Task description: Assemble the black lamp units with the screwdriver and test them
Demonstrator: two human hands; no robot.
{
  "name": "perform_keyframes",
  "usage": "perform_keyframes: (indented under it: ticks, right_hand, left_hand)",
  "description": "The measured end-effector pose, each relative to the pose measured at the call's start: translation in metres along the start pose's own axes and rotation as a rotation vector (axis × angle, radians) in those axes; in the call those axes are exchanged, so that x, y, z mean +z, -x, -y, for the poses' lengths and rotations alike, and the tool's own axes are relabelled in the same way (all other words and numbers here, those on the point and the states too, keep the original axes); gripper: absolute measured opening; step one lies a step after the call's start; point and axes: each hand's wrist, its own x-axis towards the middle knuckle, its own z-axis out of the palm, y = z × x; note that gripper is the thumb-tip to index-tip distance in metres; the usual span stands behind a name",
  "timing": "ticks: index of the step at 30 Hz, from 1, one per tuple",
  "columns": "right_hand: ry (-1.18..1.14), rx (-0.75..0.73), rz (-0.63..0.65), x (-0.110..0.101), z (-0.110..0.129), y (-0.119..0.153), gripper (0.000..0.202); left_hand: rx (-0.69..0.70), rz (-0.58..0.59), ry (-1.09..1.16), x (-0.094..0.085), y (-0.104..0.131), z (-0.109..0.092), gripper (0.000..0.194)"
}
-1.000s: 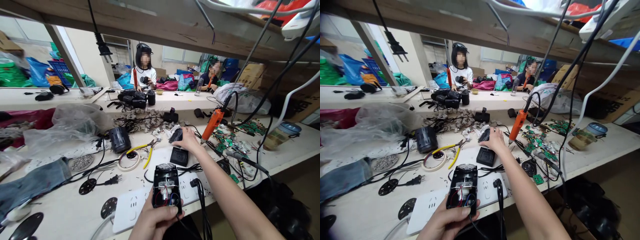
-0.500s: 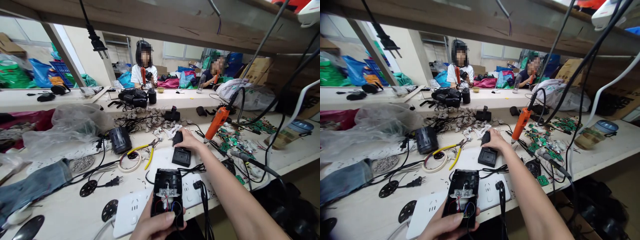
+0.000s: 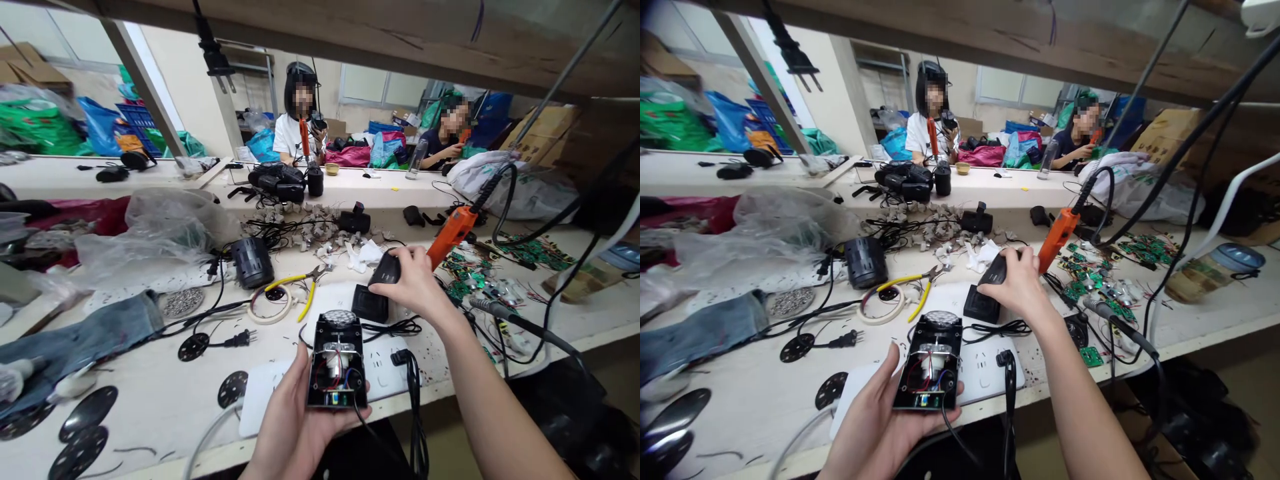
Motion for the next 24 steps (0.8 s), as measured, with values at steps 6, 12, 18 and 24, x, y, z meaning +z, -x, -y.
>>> perform_keyframes:
  ticks: [6,12,18,24]
  right_hand:
    - [-0.528,-0.009,-0.078,-0.034,0.017,0.054,0.067]
    - [-0.794,-0.250,0.291,-0.035,0.030,0.092,0.066]
    - [-0.712,-0.191,0.240,-0.028,0.045,0.094,0.064]
    - [-0.607,-0.227,0.149,-0.019,0.052,0.088,0.071]
  left_hand:
    - [-0.018,-0.021,0.022,0.003,-0.002,-0.005,0.039]
    - [0.017,0.025,0.040,0.006,0.001,-0.001,0.033]
    - [-0.002,0.056,0.028,0.008,-0.002,-0.001,0.038]
    - [-0.011,0.078,-0.011,0.015,-0.008,-0.003,0.044]
